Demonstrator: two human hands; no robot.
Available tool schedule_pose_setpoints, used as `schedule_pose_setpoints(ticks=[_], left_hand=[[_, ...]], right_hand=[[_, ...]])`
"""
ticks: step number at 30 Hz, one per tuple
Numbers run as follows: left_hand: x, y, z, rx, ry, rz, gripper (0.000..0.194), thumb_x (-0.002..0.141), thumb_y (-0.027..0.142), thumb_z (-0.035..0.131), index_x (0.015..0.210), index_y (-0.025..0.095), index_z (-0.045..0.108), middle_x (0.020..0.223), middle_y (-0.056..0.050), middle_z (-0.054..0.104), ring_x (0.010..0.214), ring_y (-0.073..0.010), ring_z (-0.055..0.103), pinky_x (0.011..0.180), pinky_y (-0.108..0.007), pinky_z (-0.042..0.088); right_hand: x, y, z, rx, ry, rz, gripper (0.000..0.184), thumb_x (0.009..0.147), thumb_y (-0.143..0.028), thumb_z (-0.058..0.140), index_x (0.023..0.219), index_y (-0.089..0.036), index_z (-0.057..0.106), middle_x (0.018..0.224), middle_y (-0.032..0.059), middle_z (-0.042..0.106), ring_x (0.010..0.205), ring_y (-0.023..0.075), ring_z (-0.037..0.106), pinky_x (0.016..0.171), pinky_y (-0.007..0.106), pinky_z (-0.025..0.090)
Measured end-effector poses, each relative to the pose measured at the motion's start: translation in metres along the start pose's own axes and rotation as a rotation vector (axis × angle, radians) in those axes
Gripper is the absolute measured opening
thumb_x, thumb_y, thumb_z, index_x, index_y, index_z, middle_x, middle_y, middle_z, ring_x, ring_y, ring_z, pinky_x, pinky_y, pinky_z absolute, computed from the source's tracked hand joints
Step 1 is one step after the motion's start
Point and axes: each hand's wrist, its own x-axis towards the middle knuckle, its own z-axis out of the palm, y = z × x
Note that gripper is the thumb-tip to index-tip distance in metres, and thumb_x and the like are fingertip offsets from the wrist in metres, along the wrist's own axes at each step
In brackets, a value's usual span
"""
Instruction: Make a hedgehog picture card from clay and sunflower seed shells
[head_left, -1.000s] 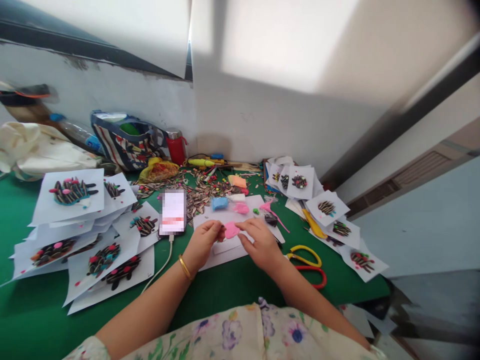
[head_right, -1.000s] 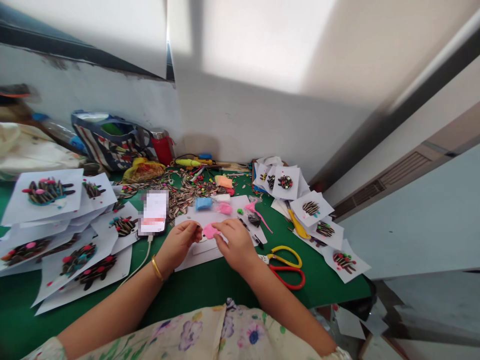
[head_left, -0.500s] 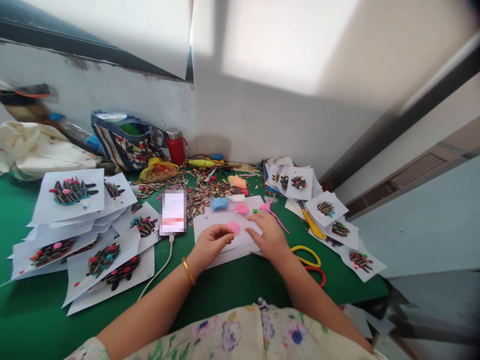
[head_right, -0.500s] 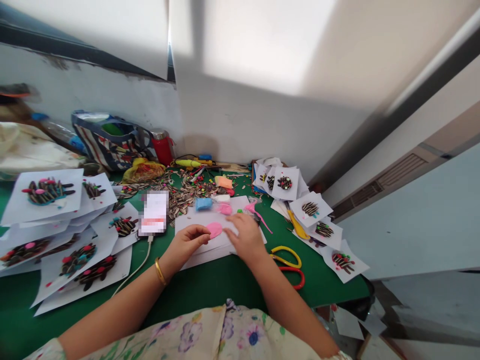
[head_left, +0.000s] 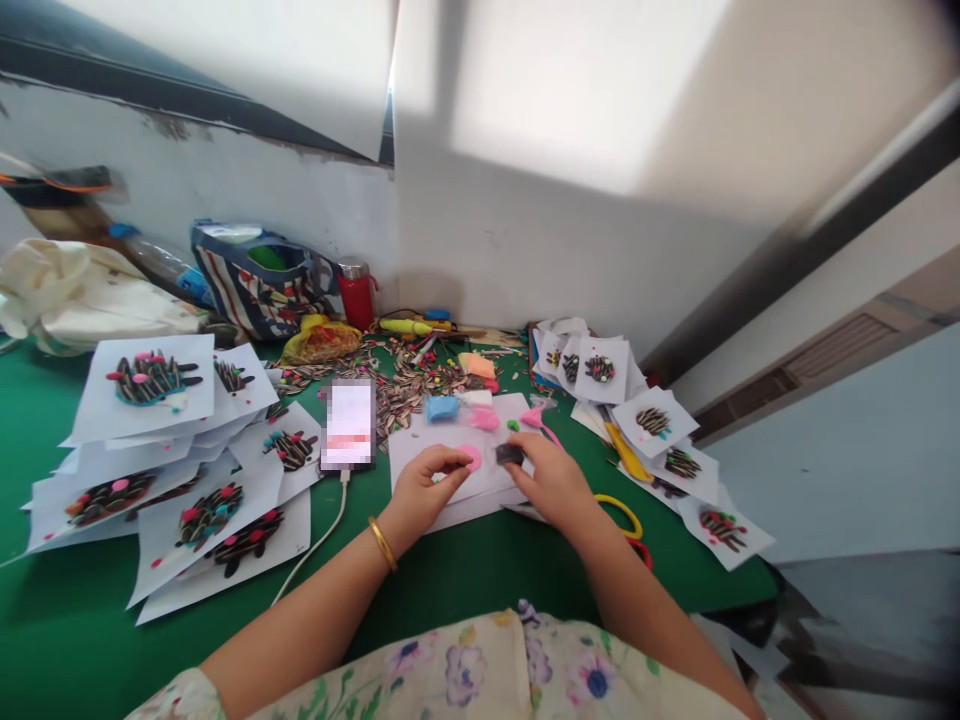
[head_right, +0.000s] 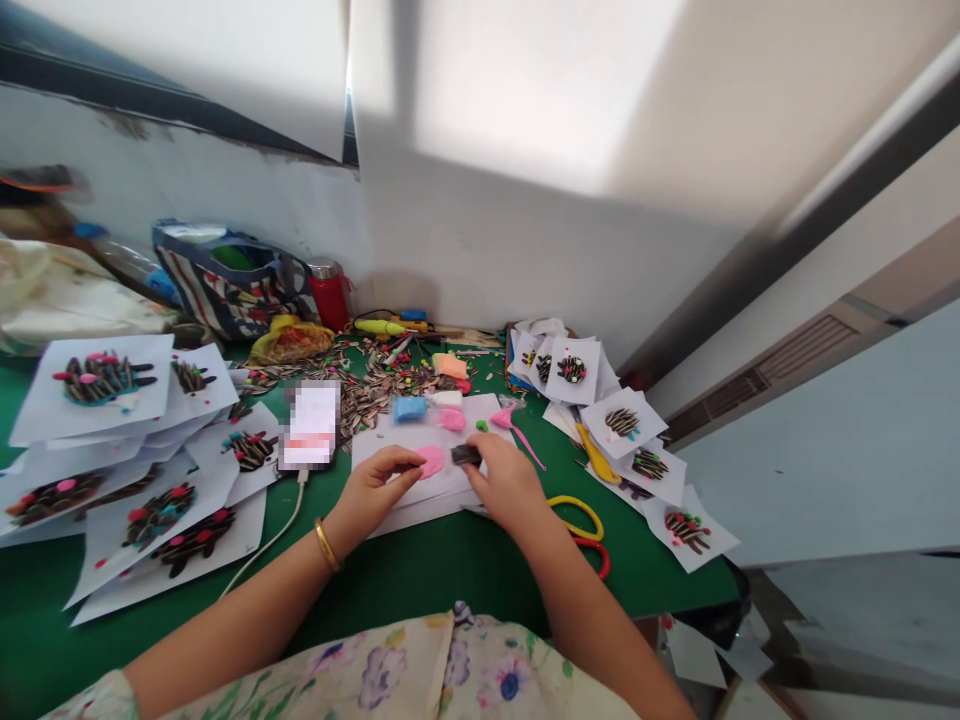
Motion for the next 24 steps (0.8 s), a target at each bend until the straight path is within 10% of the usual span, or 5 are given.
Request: schedule_pose_setpoints(ticks=[7,24], left_hand=[[0.000,-0.007,-0.003,0.190,0.060,0.056,0.013,0.079,0.031,0.069,0.088,0.024,0.074,0.078,-0.003,0.064,0.073,-0.0173,0.058,0.072,-0.030,0.045],[-0.001,-0.006,-0.003,0.299,0.065,0.107,0.014,0.084,0.031,0.061,0.074,0.021,0.066,0.074,-0.003,0.061,0.073,-0.0174,0.055,0.070,-0.030,0.043]], right_hand=[[-0.004,-0.039,0.006,0.106,0.021,-0.079,0.021,0.086,-0.021,0.058,0.107,-0.021,0.059,0.104,0.0085,0.064,0.097,0.0219,0.059,0.085,0.034,0.048],[-0.009,-0.038,0.006,0.105,-0.011,0.001,0.020,0.083,-0.021,0.060,0.103,-0.023,0.061,0.097,0.0042,0.064,0.089,0.0180,0.060,0.080,0.029,0.048]])
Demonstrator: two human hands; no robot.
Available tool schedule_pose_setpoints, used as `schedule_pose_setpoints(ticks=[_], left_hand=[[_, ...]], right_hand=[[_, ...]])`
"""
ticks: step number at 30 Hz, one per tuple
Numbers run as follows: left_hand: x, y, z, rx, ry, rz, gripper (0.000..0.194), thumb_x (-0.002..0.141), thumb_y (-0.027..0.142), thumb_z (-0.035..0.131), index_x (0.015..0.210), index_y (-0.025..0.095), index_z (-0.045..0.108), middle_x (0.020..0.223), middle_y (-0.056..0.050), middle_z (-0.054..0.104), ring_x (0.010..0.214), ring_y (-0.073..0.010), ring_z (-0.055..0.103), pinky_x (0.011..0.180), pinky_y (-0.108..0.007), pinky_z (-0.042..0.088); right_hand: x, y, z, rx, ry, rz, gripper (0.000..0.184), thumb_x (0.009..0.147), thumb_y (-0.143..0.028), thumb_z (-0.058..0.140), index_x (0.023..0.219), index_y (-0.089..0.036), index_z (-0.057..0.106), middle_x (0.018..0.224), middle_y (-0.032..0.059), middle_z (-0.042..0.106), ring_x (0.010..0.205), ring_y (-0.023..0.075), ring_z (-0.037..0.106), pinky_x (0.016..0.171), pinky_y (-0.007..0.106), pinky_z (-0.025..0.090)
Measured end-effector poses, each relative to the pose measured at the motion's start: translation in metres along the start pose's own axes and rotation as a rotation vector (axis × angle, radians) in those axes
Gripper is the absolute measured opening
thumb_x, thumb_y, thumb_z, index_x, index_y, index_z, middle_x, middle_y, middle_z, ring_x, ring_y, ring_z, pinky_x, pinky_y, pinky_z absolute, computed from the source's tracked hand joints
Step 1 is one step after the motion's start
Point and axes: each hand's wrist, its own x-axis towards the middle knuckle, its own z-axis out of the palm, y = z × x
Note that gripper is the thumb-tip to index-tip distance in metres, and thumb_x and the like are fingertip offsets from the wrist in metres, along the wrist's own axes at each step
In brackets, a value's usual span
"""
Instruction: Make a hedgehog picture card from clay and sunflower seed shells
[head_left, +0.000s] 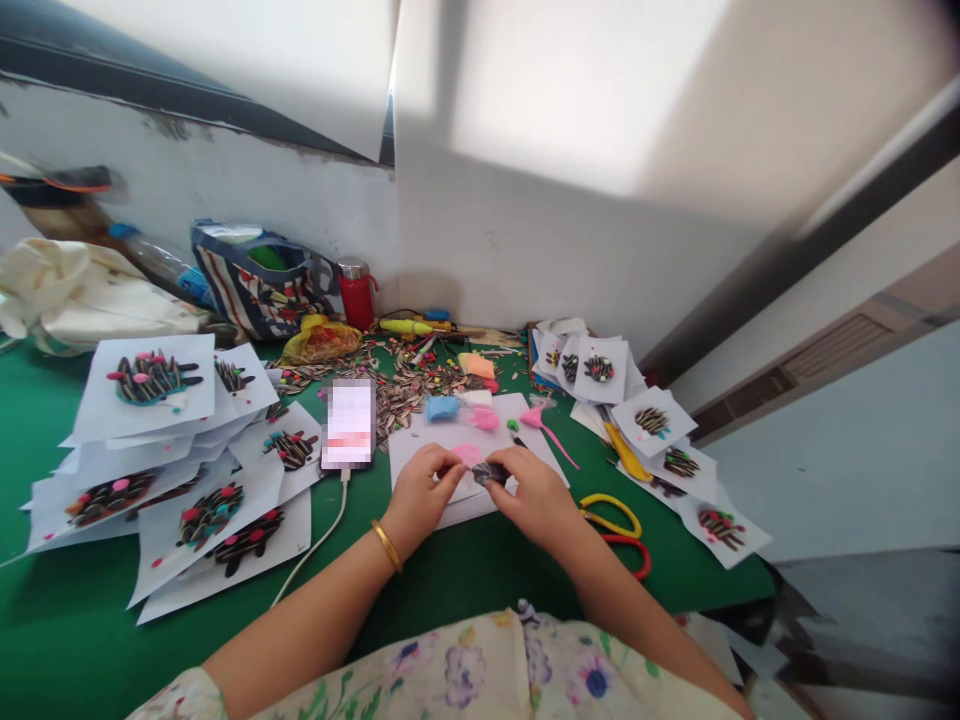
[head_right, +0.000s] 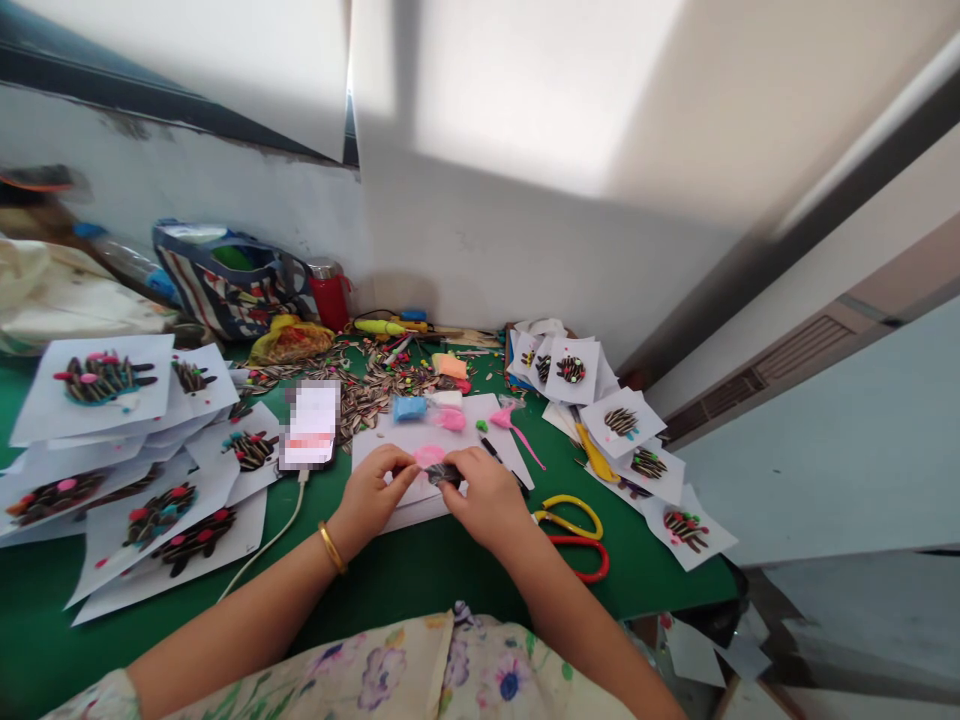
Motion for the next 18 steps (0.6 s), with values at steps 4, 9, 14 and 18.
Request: schedule_pose_setpoints(ticks=[4,9,14,18], left_hand=[[0.003,0.001,-0.002,-0.267,0.051,-0.212,0.019,0.081,0.038,0.065,0.082,0.020,0.069,0.078,-0.003,0.066,0.073,-0.0171,0.059,0.067,-0.029,0.046],[0.004,0.001,0.001,-0.601,0.026,-0.405,0.029,0.073,0.038,0.074,0.093,0.017,0.070,0.080,-0.003,0.069,0.072,-0.0157,0.063,0.070,-0.029,0.050],[0.004,-0.003,0.003,-0.682,-0.005,-0.445,0.031,0.075,0.040,0.072,0.093,0.016,0.070,0.081,-0.005,0.070,0.073,-0.0154,0.064,0.073,-0.029,0.050],[0.004,-0.005,0.002,-0.614,-0.008,-0.392,0.028,0.082,0.044,0.063,0.082,0.016,0.069,0.066,0.000,0.062,0.062,-0.0118,0.055,0.063,-0.024,0.045]], right_hand=[[0.003,0.023,-0.009,-0.098,0.024,0.107,0.023,0.086,-0.028,0.058,0.108,-0.023,0.061,0.100,0.0046,0.066,0.090,0.0185,0.062,0.079,0.029,0.048],[0.013,0.067,-0.022,-0.453,0.048,0.327,0.031,0.089,-0.031,0.054,0.117,-0.017,0.059,0.107,0.0121,0.065,0.097,0.0258,0.062,0.079,0.034,0.047],[0.017,0.096,-0.021,-0.539,-0.086,0.397,0.032,0.090,-0.023,0.048,0.120,-0.017,0.060,0.116,0.0137,0.064,0.099,0.0255,0.062,0.080,0.034,0.046],[0.013,0.087,-0.017,-0.520,0.020,0.294,0.044,0.084,-0.012,0.047,0.125,-0.019,0.058,0.128,0.0120,0.058,0.112,0.0266,0.055,0.092,0.038,0.045]])
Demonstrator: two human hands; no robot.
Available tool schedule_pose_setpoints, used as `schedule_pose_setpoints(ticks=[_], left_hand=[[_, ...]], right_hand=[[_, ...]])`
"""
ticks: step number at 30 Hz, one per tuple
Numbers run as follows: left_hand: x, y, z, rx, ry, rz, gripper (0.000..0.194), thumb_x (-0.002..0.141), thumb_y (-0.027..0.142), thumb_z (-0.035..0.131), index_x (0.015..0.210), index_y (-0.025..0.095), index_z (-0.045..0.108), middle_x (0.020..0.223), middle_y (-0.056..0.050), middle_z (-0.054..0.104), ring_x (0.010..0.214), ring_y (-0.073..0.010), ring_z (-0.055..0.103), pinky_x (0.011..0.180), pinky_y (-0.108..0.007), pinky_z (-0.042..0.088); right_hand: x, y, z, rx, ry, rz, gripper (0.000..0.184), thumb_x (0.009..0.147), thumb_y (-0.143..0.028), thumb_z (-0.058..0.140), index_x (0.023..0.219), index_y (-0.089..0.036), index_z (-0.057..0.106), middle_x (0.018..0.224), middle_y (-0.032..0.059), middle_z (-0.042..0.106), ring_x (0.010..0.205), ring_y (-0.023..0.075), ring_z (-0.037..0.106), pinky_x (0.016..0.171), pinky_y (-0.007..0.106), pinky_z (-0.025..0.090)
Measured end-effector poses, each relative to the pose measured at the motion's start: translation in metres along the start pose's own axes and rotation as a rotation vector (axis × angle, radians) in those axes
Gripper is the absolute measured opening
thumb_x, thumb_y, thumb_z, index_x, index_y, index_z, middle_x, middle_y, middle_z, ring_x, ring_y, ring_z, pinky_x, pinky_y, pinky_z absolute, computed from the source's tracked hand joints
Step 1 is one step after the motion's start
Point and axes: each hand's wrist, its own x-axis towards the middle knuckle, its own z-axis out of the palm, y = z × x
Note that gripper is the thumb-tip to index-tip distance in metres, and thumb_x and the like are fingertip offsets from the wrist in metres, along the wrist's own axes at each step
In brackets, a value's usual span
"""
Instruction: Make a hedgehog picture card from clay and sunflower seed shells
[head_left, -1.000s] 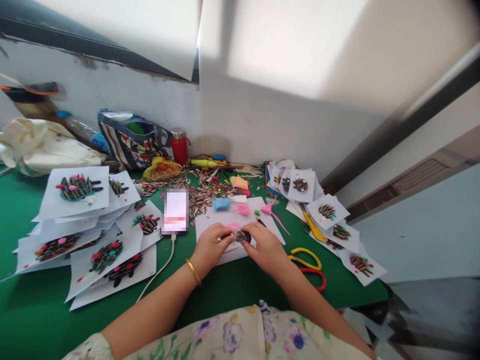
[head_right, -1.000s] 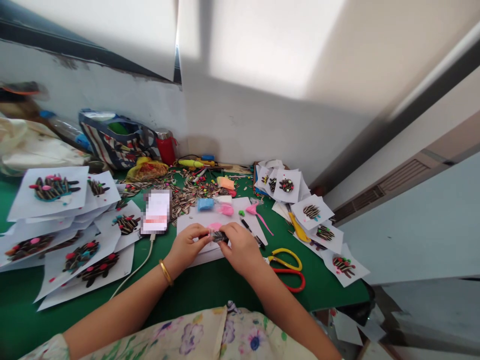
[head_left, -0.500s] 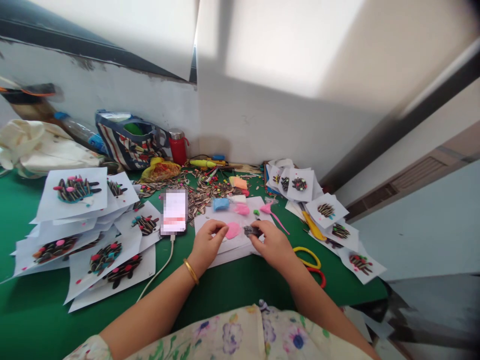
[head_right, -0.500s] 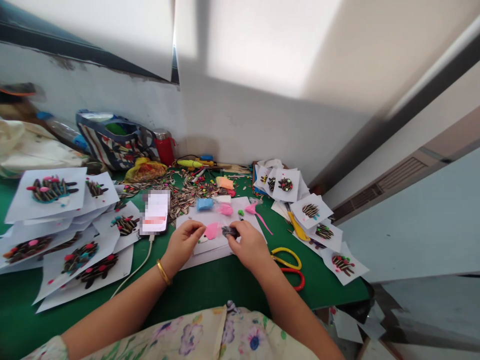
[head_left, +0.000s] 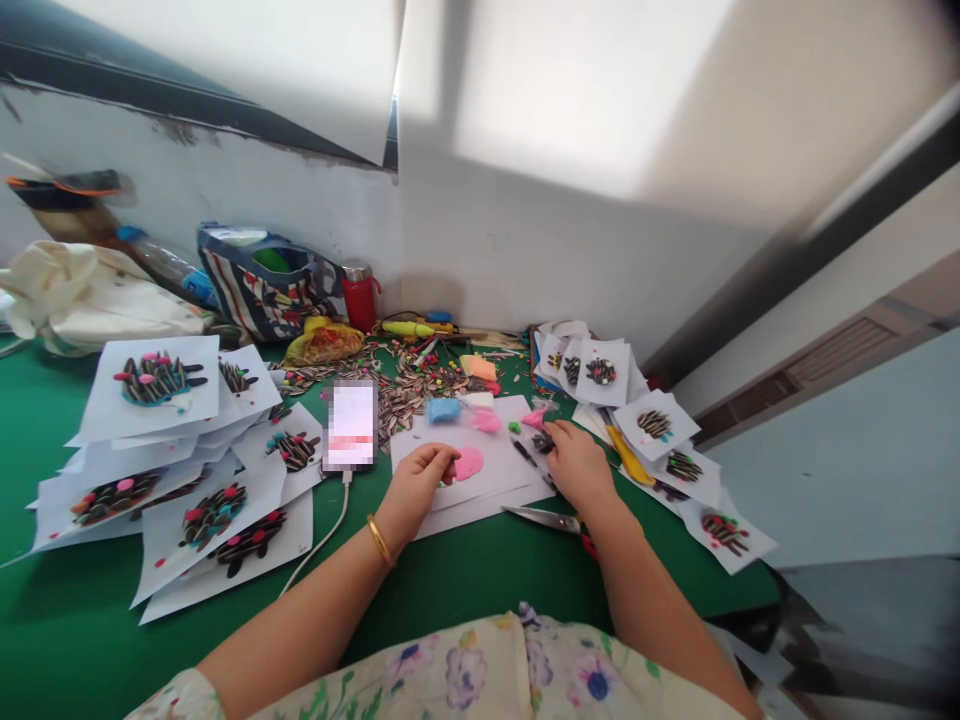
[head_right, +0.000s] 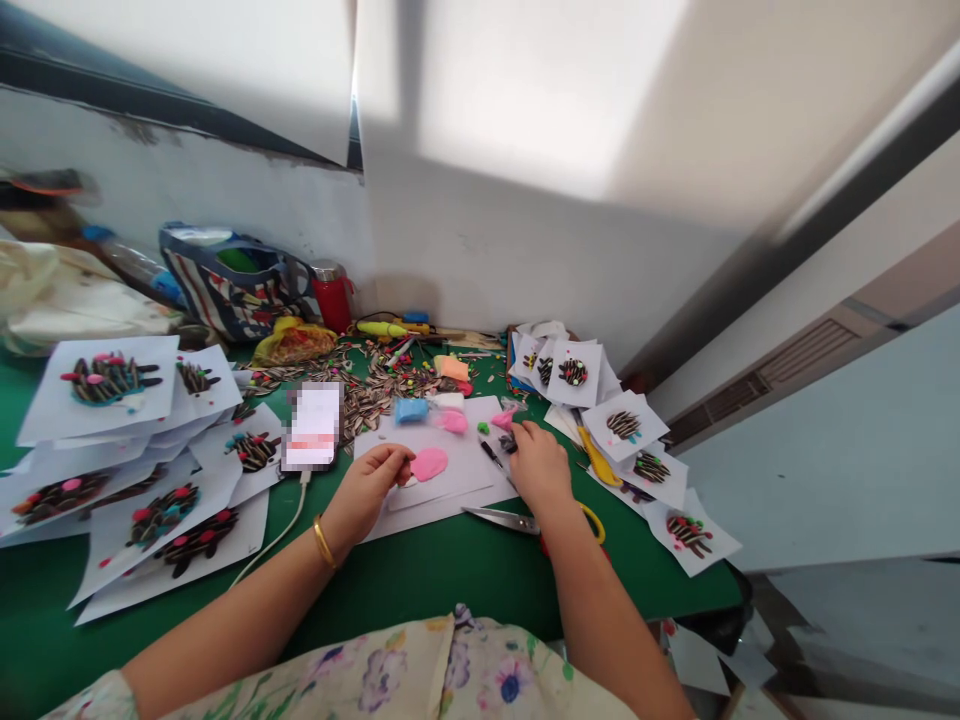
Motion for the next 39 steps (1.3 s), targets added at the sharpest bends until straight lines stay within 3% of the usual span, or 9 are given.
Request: schedule_pose_setpoints(ticks=[4,7,11,17,22,29,34,39], left_hand=[[-0.002,0.004,0.003,-0.001,-0.017,0.015,0.022,0.075,0.037,0.072,0.076,0.016,0.065,0.067,0.002,0.060,0.062,-0.0104,0.053,0.062,-0.023,0.044],[-0.004,0.008,0.006,-0.027,-0.033,0.002,0.023,0.073,0.034,0.074,0.088,0.017,0.067,0.076,0.001,0.064,0.069,-0.0114,0.058,0.067,-0.024,0.047],[-0.006,0.011,0.005,-0.008,-0.095,-0.021,0.030,0.080,0.036,0.066,0.101,0.016,0.069,0.080,-0.002,0.069,0.072,-0.0134,0.062,0.074,-0.028,0.050],[-0.006,0.010,0.001,0.092,-0.084,-0.040,0.025,0.077,0.038,0.069,0.068,0.015,0.066,0.054,0.002,0.060,0.052,-0.0102,0.053,0.056,-0.023,0.045],[-0.005,0.010,0.005,-0.015,-0.066,-0.017,0.029,0.072,0.036,0.074,0.092,0.016,0.069,0.085,-0.004,0.072,0.076,-0.0159,0.065,0.075,-0.030,0.051],[-0.006,0.009,0.000,0.165,-0.088,-0.037,0.040,0.080,0.052,0.060,0.066,0.015,0.063,0.051,0.002,0.056,0.049,-0.0101,0.050,0.052,-0.023,0.041],[-0.006,0.007,0.000,0.289,-0.112,-0.025,0.048,0.080,0.059,0.056,0.063,0.015,0.064,0.052,0.001,0.056,0.050,-0.0114,0.049,0.051,-0.023,0.039],[-0.008,0.007,-0.001,0.371,-0.192,0.052,0.057,0.087,0.061,0.043,0.057,0.015,0.060,0.051,-0.001,0.055,0.052,-0.0128,0.051,0.053,-0.025,0.041]], right_hand=[[-0.013,-0.031,-0.012,0.229,0.103,-0.196,0.040,0.086,-0.013,0.046,0.123,-0.019,0.060,0.119,0.0102,0.062,0.111,0.0234,0.055,0.098,0.037,0.044],[-0.022,-0.058,-0.020,0.385,0.139,-0.345,0.036,0.087,-0.015,0.047,0.120,-0.020,0.062,0.114,0.0100,0.063,0.109,0.0236,0.055,0.098,0.039,0.045],[-0.030,-0.082,-0.022,0.514,0.134,-0.429,0.035,0.087,-0.013,0.048,0.119,-0.020,0.062,0.108,0.0095,0.064,0.102,0.0224,0.058,0.092,0.038,0.048],[-0.036,-0.095,-0.024,0.604,0.132,-0.461,0.031,0.089,-0.015,0.049,0.117,-0.020,0.062,0.104,0.0087,0.064,0.098,0.0214,0.058,0.088,0.037,0.048],[-0.039,-0.099,-0.026,0.623,0.119,-0.440,0.033,0.091,-0.017,0.048,0.122,-0.019,0.059,0.105,0.0093,0.063,0.099,0.0223,0.056,0.088,0.038,0.047],[-0.041,-0.101,-0.024,0.674,0.089,-0.427,0.026,0.091,-0.025,0.056,0.117,-0.020,0.061,0.101,0.0083,0.063,0.096,0.0215,0.057,0.085,0.036,0.047],[-0.041,-0.111,-0.021,0.685,0.071,-0.419,0.022,0.086,-0.031,0.065,0.105,-0.020,0.064,0.093,0.0058,0.065,0.089,0.0206,0.057,0.080,0.034,0.046],[-0.038,-0.112,-0.019,0.681,0.093,-0.423,0.009,0.089,-0.028,0.061,0.093,-0.021,0.066,0.090,0.0045,0.065,0.088,0.0194,0.057,0.080,0.032,0.043]])
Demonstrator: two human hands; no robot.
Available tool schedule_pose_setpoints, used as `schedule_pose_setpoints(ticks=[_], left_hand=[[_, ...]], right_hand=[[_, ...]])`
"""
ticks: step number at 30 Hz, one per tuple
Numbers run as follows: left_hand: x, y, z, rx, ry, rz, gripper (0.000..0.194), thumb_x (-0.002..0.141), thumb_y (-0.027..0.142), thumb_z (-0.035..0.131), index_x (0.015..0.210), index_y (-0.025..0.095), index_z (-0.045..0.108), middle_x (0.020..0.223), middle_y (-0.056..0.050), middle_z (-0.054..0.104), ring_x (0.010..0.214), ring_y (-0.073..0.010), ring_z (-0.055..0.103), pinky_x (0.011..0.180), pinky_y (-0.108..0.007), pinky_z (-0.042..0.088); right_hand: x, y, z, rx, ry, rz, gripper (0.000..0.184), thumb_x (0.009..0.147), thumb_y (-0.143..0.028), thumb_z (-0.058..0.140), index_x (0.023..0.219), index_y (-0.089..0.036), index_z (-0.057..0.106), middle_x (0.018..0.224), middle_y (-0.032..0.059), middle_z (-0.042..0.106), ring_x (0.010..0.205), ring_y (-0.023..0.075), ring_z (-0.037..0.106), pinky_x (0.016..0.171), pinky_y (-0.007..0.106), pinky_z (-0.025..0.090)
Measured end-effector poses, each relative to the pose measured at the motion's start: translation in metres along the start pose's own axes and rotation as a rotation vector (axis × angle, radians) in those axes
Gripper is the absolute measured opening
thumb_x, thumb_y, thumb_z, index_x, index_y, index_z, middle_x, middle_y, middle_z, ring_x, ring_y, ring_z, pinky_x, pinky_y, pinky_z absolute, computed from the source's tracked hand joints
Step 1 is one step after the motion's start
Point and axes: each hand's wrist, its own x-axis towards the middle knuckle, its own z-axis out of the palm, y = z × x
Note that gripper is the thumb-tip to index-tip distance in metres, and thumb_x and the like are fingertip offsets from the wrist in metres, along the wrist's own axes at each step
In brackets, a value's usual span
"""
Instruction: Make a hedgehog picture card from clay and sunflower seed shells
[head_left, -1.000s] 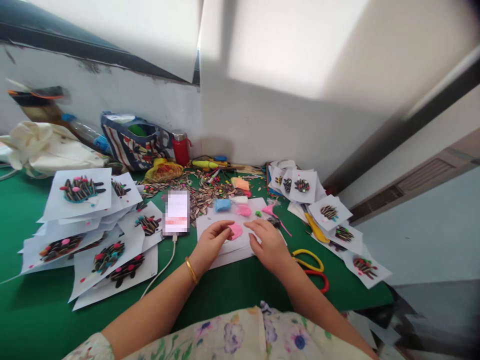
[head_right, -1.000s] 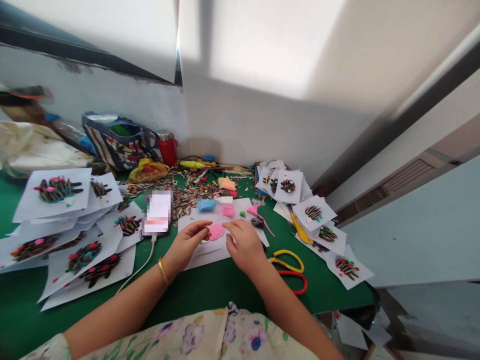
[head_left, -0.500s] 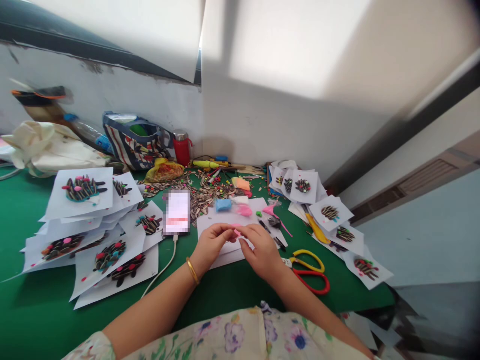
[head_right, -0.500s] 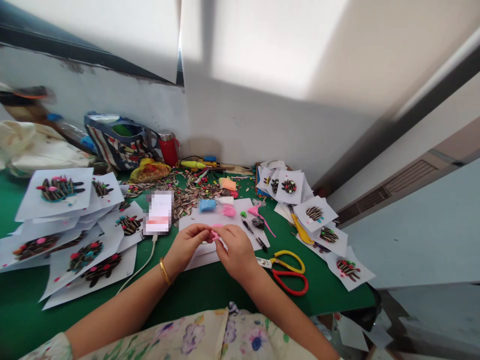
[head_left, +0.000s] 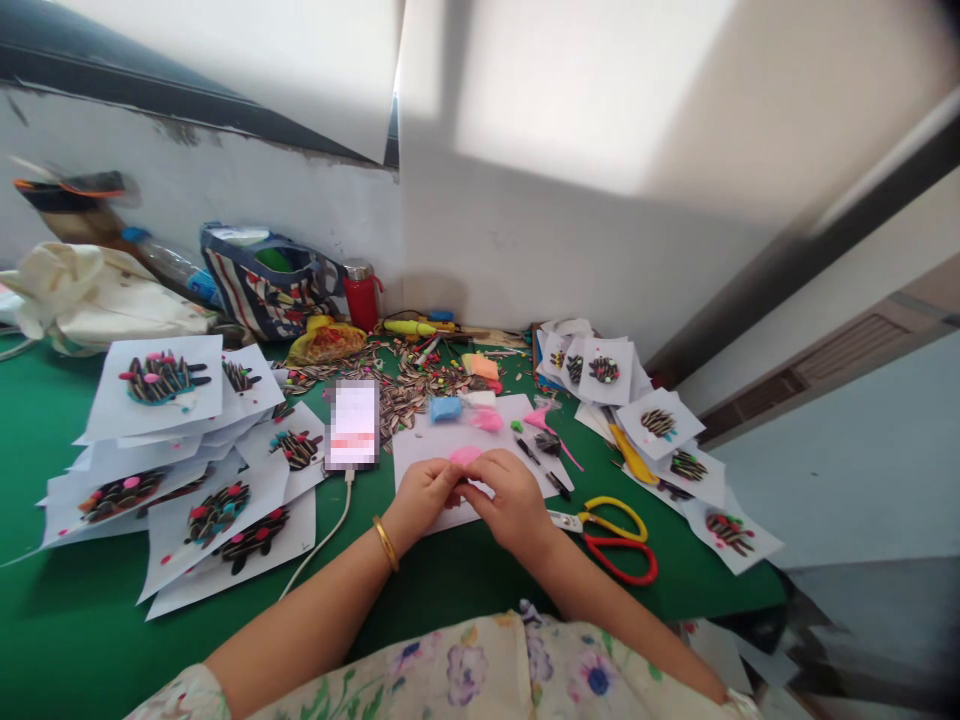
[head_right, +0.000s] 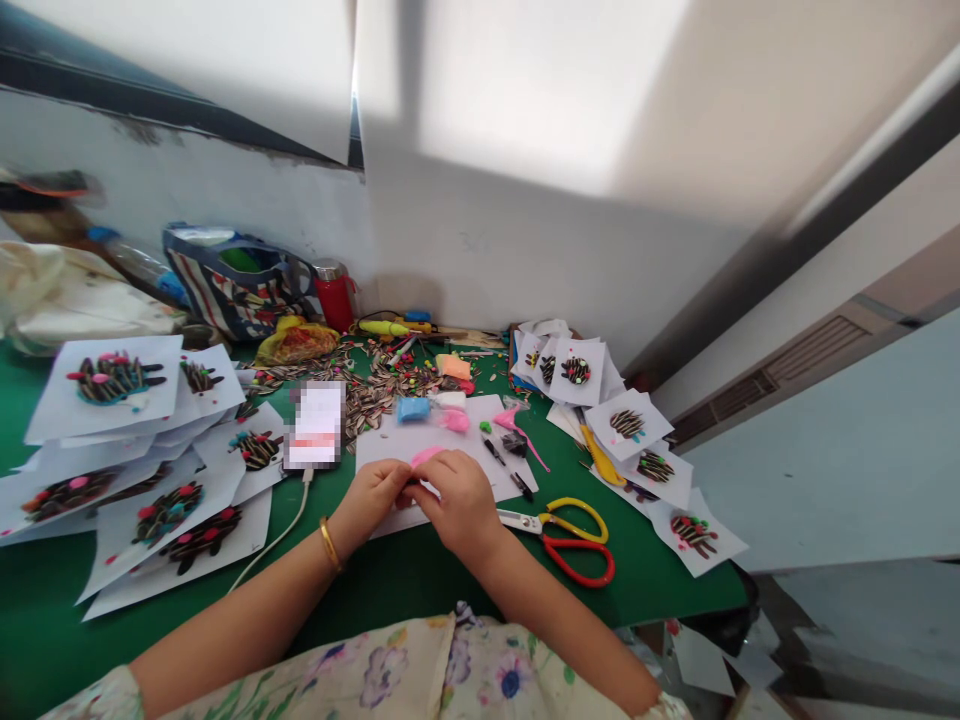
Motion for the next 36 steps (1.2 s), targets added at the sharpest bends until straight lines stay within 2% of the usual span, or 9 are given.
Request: schedule_pose_setpoints(ticks=[3,6,8,12,17,21,25,30,36], left_hand=[[0.003,-0.001,-0.006,0.060,0.096,0.115,0.055,0.095,0.054,0.032,0.079,0.014,0.067,0.066,-0.004,0.064,0.064,-0.0156,0.060,0.064,-0.028,0.048],[0.007,-0.006,-0.013,0.309,0.228,0.222,0.035,0.091,0.045,0.049,0.101,0.017,0.067,0.096,-0.008,0.070,0.091,-0.0204,0.064,0.085,-0.035,0.050],[0.010,-0.010,-0.015,0.518,0.168,0.288,0.035,0.085,0.038,0.061,0.115,0.021,0.062,0.118,-0.009,0.066,0.112,-0.0240,0.059,0.099,-0.042,0.043],[0.011,-0.021,-0.014,0.806,-0.105,0.304,0.073,0.074,0.028,0.073,0.140,0.027,0.042,0.148,-0.008,0.045,0.140,-0.0284,0.034,0.116,-0.055,0.018],[0.009,-0.022,-0.009,0.913,-0.176,0.233,0.080,0.077,0.036,0.070,0.146,0.026,0.031,0.151,-0.013,0.039,0.141,-0.0273,0.031,0.116,-0.058,0.007],[0.006,-0.014,-0.006,0.940,-0.117,0.181,0.077,0.077,0.043,0.069,0.144,0.028,0.035,0.146,-0.013,0.045,0.134,-0.0313,0.041,0.113,-0.064,0.002],[0.003,-0.008,-0.004,0.972,-0.050,0.209,0.074,0.076,0.047,0.071,0.141,0.028,0.041,0.138,-0.012,0.053,0.127,-0.0324,0.048,0.113,-0.064,-0.003],[0.004,-0.010,-0.003,0.985,-0.019,0.241,0.073,0.076,0.047,0.071,0.140,0.026,0.042,0.136,-0.011,0.055,0.128,-0.0309,0.047,0.116,-0.059,0.000],[0.009,-0.022,-0.001,0.980,-0.117,0.262,0.082,0.078,0.044,0.068,0.146,0.019,0.031,0.148,-0.015,0.042,0.141,-0.0298,0.032,0.117,-0.056,0.006]], right_hand=[[0.002,0.014,-0.006,0.004,0.040,0.034,0.010,0.090,-0.024,0.056,0.093,-0.021,0.065,0.089,0.0040,0.065,0.087,0.0187,0.057,0.081,0.032,0.043],[0.003,0.037,-0.014,-0.012,0.095,0.181,0.009,0.086,-0.018,0.055,0.090,-0.020,0.063,0.084,0.0027,0.064,0.079,0.0174,0.056,0.075,0.030,0.043],[0.002,0.053,-0.018,-0.017,0.078,0.274,0.010,0.085,-0.018,0.055,0.091,-0.020,0.063,0.082,0.0014,0.064,0.075,0.0163,0.057,0.072,0.028,0.043],[-0.001,0.074,-0.019,-0.125,-0.071,0.265,0.013,0.089,-0.025,0.056,0.092,-0.022,0.069,0.087,0.0022,0.066,0.084,0.0176,0.059,0.079,0.029,0.043],[-0.003,0.078,-0.006,-0.288,-0.150,0.224,0.018,0.090,-0.028,0.058,0.098,-0.023,0.073,0.090,0.0048,0.065,0.091,0.0186,0.058,0.085,0.030,0.043],[-0.003,0.079,-0.001,-0.390,-0.152,0.235,0.017,0.086,-0.028,0.064,0.100,-0.022,0.072,0.092,0.0058,0.065,0.097,0.0210,0.057,0.089,0.032,0.043],[-0.008,0.081,-0.006,-0.423,-0.164,0.223,0.025,0.087,-0.026,0.062,0.110,-0.021,0.069,0.099,0.0076,0.064,0.101,0.0222,0.055,0.091,0.033,0.042],[-0.019,0.080,-0.008,-0.475,-0.190,0.158,0.041,0.088,-0.012,0.048,0.125,-0.022,0.062,0.101,0.0086,0.061,0.096,0.0212,0.052,0.088,0.034,0.042],[-0.016,0.077,-0.004,-0.580,-0.267,0.204,0.054,0.082,-0.009,0.052,0.134,-0.021,0.055,0.104,0.0109,0.057,0.100,0.0245,0.048,0.087,0.035,0.039]])
